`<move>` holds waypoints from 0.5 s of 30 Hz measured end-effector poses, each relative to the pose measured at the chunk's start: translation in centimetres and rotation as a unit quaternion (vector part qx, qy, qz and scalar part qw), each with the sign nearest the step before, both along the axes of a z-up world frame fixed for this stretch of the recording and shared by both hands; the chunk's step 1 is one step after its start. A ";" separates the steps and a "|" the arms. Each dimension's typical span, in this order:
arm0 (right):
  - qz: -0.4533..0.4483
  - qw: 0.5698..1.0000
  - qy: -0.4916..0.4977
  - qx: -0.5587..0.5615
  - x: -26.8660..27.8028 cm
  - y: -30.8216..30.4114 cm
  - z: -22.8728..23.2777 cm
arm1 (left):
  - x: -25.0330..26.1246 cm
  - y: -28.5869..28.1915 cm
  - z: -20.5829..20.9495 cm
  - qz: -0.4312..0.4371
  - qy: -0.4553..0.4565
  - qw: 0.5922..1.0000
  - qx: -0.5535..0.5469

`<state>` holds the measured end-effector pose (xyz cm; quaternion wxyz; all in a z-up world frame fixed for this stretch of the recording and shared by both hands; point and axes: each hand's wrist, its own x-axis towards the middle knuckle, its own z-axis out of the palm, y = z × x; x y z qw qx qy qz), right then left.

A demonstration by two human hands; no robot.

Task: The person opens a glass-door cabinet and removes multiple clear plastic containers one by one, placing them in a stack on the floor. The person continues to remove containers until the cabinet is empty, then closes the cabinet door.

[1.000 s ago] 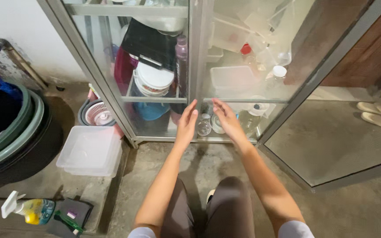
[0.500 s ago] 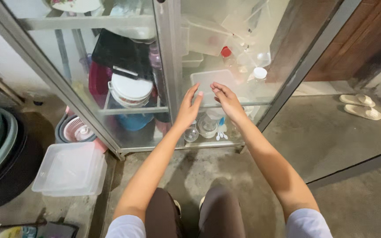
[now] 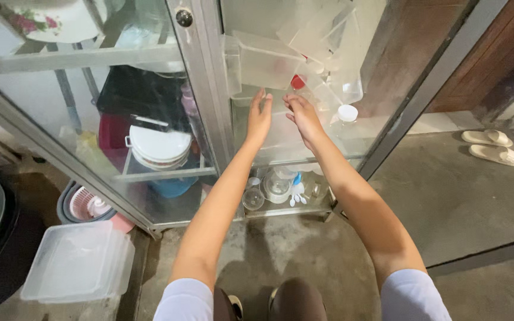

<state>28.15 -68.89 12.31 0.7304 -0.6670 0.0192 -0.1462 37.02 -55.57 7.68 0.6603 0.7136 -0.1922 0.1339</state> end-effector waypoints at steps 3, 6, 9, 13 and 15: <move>-0.025 1.000 0.002 -0.010 2.7 -1.2 -0.3 | 3.1 -1.5 -0.6 0.019 0.001 1.000 0.002; -0.040 0.999 -0.006 -0.006 5.0 -2.4 -0.4 | 5.6 -2.6 -1.2 0.060 -0.059 0.996 0.021; -0.060 0.998 0.035 -0.009 7.4 -3.3 -0.4 | 7.3 -3.1 -1.4 0.070 -0.048 0.996 0.015; -0.059 0.998 0.004 0.009 10.2 -4.5 -1.2 | 8.3 -3.9 -1.2 0.108 -0.048 0.988 0.099; -0.053 0.998 -0.017 0.028 11.8 -5.5 -1.8 | 8.9 -4.4 -1.0 0.126 -0.065 0.978 0.150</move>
